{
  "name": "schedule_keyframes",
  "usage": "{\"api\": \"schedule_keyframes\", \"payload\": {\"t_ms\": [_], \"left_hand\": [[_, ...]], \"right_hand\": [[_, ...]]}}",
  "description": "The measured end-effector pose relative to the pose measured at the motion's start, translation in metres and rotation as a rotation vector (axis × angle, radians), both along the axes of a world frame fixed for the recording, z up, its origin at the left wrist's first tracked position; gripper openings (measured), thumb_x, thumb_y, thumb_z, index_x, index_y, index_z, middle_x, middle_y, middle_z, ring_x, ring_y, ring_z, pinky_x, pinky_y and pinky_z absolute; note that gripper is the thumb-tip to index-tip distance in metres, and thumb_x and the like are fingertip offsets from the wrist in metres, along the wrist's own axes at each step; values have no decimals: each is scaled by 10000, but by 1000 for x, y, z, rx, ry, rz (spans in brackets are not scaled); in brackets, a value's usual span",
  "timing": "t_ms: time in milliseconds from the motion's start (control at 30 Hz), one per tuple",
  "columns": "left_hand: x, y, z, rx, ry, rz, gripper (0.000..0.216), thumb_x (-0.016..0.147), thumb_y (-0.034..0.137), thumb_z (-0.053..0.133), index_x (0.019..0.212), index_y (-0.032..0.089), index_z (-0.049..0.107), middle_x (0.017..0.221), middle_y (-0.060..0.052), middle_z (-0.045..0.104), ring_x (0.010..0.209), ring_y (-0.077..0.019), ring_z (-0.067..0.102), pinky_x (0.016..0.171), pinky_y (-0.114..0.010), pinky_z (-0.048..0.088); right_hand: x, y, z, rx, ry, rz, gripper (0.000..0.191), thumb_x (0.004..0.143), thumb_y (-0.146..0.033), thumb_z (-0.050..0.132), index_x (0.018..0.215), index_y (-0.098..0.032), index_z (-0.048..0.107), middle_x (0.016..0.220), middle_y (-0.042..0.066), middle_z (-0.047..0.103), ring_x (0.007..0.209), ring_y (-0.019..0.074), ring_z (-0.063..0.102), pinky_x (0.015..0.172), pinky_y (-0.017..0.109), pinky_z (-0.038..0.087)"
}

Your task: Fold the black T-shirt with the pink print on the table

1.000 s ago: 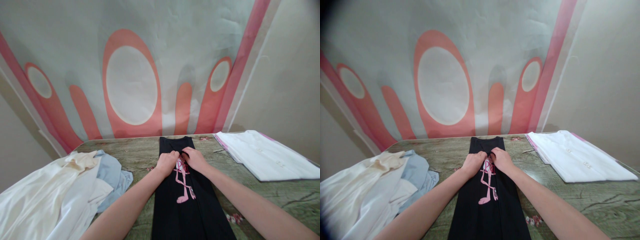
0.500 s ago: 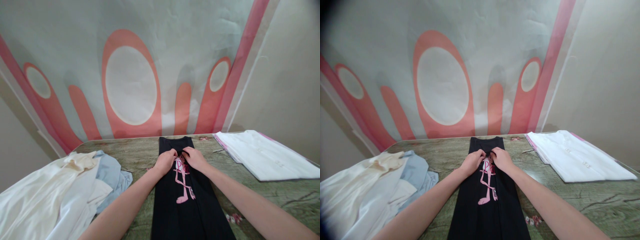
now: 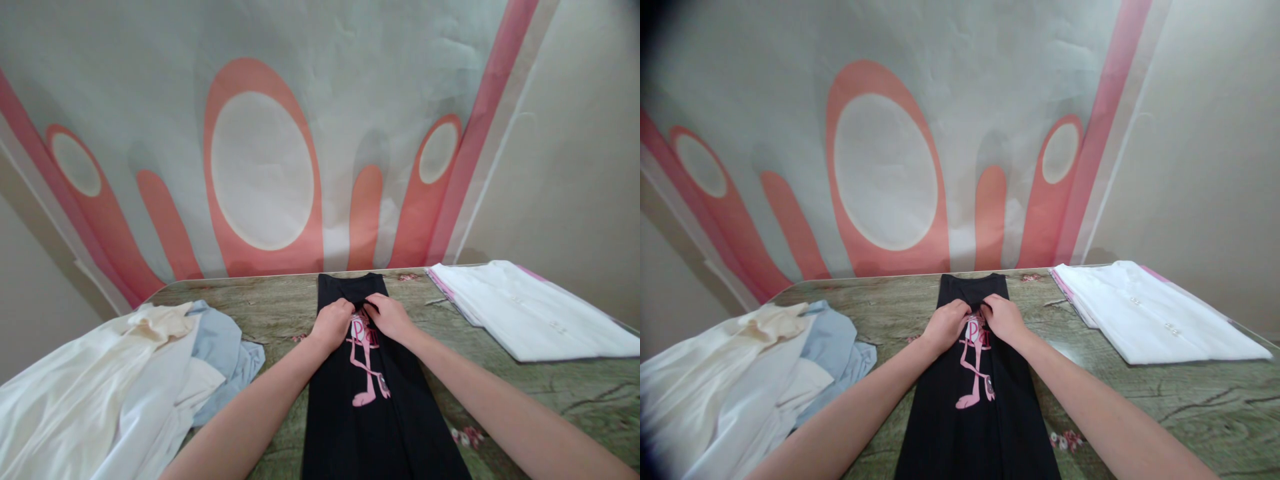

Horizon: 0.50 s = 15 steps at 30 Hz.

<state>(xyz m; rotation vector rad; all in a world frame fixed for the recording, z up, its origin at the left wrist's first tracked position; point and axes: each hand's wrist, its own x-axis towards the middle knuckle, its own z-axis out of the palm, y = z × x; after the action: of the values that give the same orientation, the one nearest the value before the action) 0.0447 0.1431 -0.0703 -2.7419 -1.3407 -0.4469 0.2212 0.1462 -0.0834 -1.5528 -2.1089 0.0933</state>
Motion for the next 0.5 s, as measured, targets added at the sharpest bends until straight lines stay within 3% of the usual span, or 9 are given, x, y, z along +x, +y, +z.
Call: {"api": "schedule_keyframes", "payload": {"t_ms": [267,400,500], "left_hand": [[1,-1,6,-10,-7,-10,174,904,230,382,953,200,545,898,-31,614,852,-173,583,785,-287,430],[1,-6,8,-63,-46,-145,267,895,260,408,1144,207,487,1026,-40,625,929,-179,581,863,-306,408],[-1,-14,9,-114,-18,-295,307,911,277,363,1182,189,476,1190,-67,556,1105,-186,500,967,-326,345]], "right_hand": [[1,2,-1,-13,-6,-2,235,875,-253,417,946,-197,633,978,41,641,893,165,585,764,245,402],[2,2,-2,-4,8,24,245,876,-248,413,936,-191,643,980,46,644,899,165,586,772,250,411],[3,2,-3,-6,21,44,251,877,-259,415,924,-188,652,982,49,645,905,161,585,792,254,417]]}}
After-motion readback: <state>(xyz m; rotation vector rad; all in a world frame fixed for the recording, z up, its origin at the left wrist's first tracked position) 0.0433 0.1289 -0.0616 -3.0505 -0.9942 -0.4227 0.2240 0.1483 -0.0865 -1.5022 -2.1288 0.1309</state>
